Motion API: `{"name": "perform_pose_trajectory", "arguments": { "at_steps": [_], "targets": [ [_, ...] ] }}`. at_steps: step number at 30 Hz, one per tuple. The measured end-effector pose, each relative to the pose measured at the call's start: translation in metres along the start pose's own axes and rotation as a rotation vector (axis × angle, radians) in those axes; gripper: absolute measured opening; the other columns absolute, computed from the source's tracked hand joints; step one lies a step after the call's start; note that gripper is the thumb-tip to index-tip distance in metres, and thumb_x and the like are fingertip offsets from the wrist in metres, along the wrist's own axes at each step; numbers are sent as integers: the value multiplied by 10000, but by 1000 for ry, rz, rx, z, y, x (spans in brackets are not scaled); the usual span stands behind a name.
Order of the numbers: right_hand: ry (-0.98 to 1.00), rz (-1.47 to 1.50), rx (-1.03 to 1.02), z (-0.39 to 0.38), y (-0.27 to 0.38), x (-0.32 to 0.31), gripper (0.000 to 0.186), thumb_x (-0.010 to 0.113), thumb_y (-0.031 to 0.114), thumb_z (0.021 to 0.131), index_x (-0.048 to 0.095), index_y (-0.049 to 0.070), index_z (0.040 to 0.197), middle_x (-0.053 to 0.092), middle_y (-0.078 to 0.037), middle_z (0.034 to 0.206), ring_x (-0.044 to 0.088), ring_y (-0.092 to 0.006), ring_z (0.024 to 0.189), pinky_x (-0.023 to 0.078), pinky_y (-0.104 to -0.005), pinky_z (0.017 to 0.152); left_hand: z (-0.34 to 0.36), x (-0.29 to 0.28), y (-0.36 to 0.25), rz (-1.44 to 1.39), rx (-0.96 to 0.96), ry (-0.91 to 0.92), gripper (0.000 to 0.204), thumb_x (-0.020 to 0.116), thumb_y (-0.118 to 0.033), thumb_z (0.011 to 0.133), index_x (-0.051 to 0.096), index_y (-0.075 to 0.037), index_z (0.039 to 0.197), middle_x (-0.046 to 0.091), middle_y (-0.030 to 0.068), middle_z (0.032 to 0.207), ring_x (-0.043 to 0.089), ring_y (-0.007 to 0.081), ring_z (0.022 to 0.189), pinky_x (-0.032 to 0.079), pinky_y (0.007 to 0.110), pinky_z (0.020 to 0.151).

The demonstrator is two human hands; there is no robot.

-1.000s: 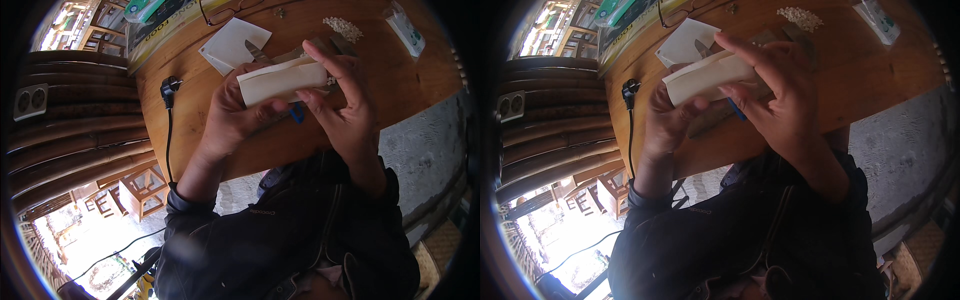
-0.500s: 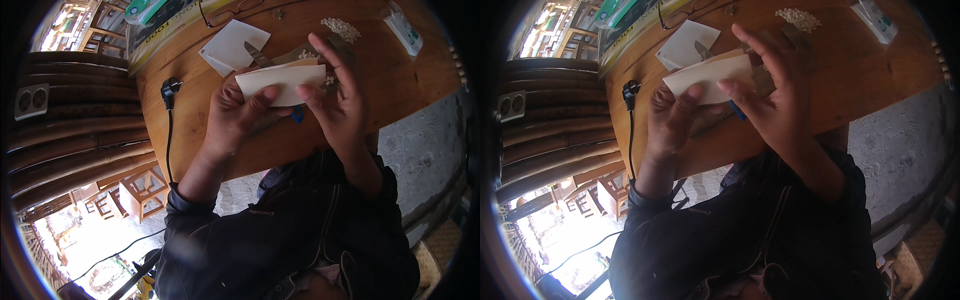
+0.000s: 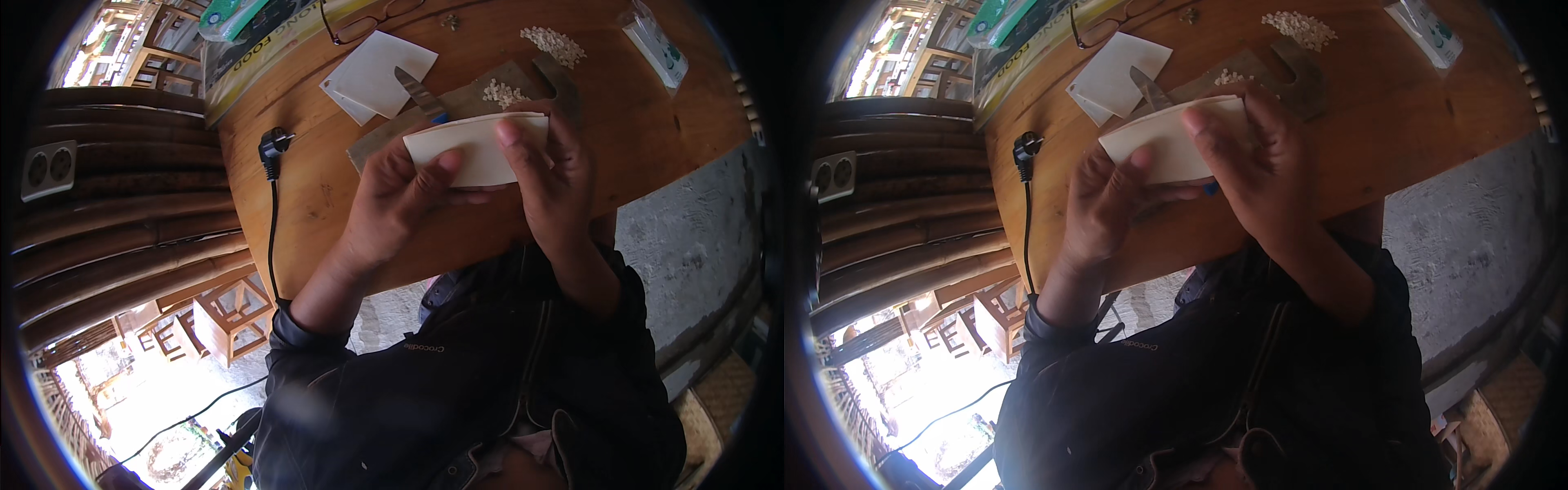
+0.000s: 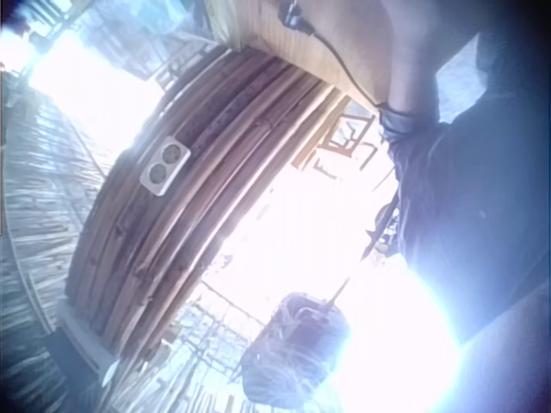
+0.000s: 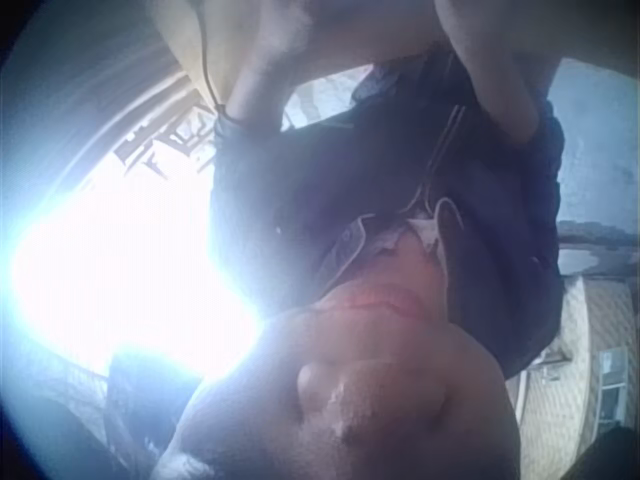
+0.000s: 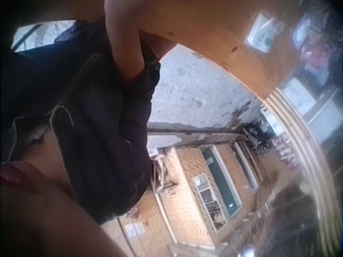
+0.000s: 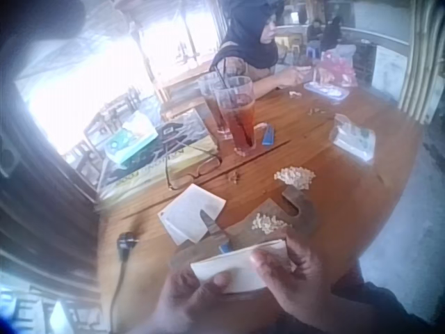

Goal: The person uses a knife to cut small white rectangular pieces on a cutting board. They repeatedly slice the pieces into smaller bits and then fold a white paper sheet over the cut pieces.

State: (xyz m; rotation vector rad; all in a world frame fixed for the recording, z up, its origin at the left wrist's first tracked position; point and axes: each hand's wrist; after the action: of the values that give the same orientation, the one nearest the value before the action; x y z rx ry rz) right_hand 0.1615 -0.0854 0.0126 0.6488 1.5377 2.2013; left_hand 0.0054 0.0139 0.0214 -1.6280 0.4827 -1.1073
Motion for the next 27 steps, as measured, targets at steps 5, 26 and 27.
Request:
{"name": "perform_pose_trajectory", "arguments": {
  "at_steps": [5, 26, 27],
  "targets": [
    [3, -148, -21, 0, 0, -2, 112, 742, 111, 965, 675, 22, 966, 657, -32, 821, 618, -80, 776, 496, -269, 675, 5, 5, 0, 368, 268, -89, 395, 694, -116, 1016, 562, 28, 1359, 687, 120, 1249, 655, 176, 1166, 567, 303, 934],
    [2, -363, -148, 3, -6, -3, 170, 809, 157, 903, 682, 50, 869, 640, -88, 742, 604, -197, 664, 462, -341, 635, 1, 8, -1, 879, 249, -91, 313, 771, -154, 945, 695, -15, 1215, 731, 164, 936, 746, 281, 870, 555, 347, 756],
    [18, -414, -165, 3, -7, -4, 172, 812, 160, 897, 682, 51, 864, 640, -90, 742, 602, -203, 662, 459, -346, 634, 1, 7, 0, 927, 296, -79, 300, 776, -151, 939, 697, -14, 1193, 728, 162, 924, 744, 286, 861, 553, 347, 749]
  ]
}}
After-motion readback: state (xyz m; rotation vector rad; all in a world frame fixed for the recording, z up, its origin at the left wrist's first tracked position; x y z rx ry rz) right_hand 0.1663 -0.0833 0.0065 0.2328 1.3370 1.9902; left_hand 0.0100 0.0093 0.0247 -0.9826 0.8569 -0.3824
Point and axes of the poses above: each hand's wrist, its own z-axis towards the middle knuckle, its own x-axis out of the palm, y = z × x
